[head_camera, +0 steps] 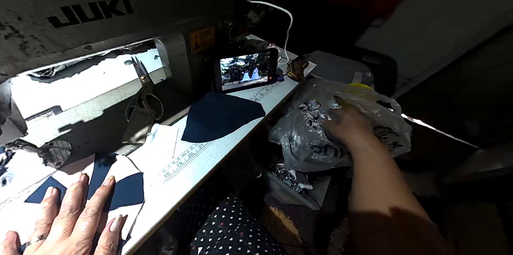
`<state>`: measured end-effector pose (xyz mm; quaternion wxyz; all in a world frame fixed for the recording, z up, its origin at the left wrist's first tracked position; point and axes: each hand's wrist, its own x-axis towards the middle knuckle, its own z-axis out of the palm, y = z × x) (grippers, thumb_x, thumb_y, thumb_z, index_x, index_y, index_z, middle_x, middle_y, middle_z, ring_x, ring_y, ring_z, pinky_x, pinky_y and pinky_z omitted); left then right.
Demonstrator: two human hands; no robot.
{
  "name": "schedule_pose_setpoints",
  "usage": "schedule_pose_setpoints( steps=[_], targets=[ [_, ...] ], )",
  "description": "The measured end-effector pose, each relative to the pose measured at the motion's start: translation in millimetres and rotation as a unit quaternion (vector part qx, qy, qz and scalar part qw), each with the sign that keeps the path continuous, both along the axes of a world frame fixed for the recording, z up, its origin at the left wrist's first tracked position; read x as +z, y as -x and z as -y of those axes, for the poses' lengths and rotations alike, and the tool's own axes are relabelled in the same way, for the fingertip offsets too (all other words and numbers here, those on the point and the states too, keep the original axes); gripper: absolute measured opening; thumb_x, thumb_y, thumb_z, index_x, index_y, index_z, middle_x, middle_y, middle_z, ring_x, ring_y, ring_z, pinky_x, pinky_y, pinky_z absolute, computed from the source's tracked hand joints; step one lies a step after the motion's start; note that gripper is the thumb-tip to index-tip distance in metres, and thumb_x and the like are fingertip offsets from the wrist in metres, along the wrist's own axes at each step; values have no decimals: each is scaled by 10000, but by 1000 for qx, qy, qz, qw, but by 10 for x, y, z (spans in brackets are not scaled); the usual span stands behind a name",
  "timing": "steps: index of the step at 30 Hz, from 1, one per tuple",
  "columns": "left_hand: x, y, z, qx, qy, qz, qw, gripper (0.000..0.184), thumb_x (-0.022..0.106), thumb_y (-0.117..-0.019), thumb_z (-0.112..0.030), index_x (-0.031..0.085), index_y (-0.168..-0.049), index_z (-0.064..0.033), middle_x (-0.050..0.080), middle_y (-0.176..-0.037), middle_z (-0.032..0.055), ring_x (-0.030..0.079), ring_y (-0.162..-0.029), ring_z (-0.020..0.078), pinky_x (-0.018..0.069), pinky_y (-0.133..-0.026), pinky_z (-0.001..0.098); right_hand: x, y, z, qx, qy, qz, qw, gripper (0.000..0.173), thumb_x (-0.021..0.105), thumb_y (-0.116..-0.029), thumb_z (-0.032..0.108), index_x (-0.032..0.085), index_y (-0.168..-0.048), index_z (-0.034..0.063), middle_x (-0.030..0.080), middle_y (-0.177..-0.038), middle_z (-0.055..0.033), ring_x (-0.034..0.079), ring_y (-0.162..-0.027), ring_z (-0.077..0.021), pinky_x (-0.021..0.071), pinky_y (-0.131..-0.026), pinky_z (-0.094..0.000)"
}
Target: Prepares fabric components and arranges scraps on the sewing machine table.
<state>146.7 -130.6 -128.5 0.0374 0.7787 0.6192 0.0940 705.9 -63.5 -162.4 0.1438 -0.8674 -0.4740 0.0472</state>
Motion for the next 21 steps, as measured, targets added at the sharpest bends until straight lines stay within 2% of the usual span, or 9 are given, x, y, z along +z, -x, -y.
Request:
schedule_pose_setpoints(
  steps=[2,4,6,8,9,14,17,19,21],
  targets=[
    [-5,-4,4,4,1,3,1000,640,322,-1066,-556,388,-1602,-213,279,-1661,202,196,-1529,492,107,-1115,799,-197,-113,-106,3,34,-25,999,628,705,-983,341,524,-1460,-25,430,-1482,-375,472,-1307,-588,374,-1030,-764],
    [-8,-8,4,5,0,5,1000,629,331,-1067,-542,395,-1599,-212,285,-1659,199,193,-1530,491,106,-1118,793,-373,-192,-168,16,45,-27,998,570,716,-977,250,543,-1470,23,381,-1530,-371,459,-1308,-611,381,-1020,-770],
    [-9,-10,3,5,-1,6,1000,620,340,-1069,-528,397,-1598,-210,287,-1658,200,196,-1529,491,105,-1124,788,-372,-184,-170,17,31,-10,999,347,680,-979,121,677,-1303,-5,480,-1468,-348,496,-1298,-576,396,-1025,-753],
    [-10,-4,4,8,0,5,1000,615,340,-1070,-529,395,-1599,-220,283,-1663,186,195,-1534,479,108,-1128,783,-284,-176,-155,7,11,13,1000,206,638,-989,74,729,-1124,-52,623,-1262,-345,572,-1210,-550,421,-996,-749],
    [-12,0,5,8,0,4,1000,615,342,-1069,-529,397,-1599,-220,284,-1663,186,198,-1534,478,113,-1127,783,-235,-185,-148,-2,4,23,1000,192,643,-992,82,734,-1089,-56,654,-1187,-345,593,-1174,-551,428,-984,-750],
    [-25,15,-4,-9,-6,9,1000,615,375,-1069,-503,428,-1579,-163,295,-1648,225,192,-1525,504,136,-1140,756,115,-137,-68,-6,-91,-22,996,216,647,-1004,98,712,-1103,-83,665,-1098,-366,631,-1057,-559,440,-935,-753],
    [-35,23,-14,-14,-8,2,1000,633,370,-1069,-514,415,-1585,-151,299,-1643,236,192,-1521,517,151,-1141,749,199,-48,-47,-15,-152,-131,980,220,631,-1024,111,691,-1163,-50,666,-1098,-285,672,-901,-373,545,-854,-583],
    [-39,27,-15,-15,-11,4,1000,630,364,-1069,-510,420,-1583,-149,306,-1638,240,194,-1517,523,145,-1138,760,132,-92,-43,-18,-158,-167,973,210,615,-1030,107,688,-1191,-8,670,-1115,-229,649,-814,-282,554,-770,-505],
    [-38,27,-11,-18,-13,9,1000,629,369,-1070,-505,425,-1579,-140,306,-1634,250,186,-1517,529,139,-1143,756,40,-170,-39,-22,-134,-138,981,223,611,-1000,35,700,-1195,-26,673,-1136,-298,667,-870,-420,520,-802,-640]
  ],
)
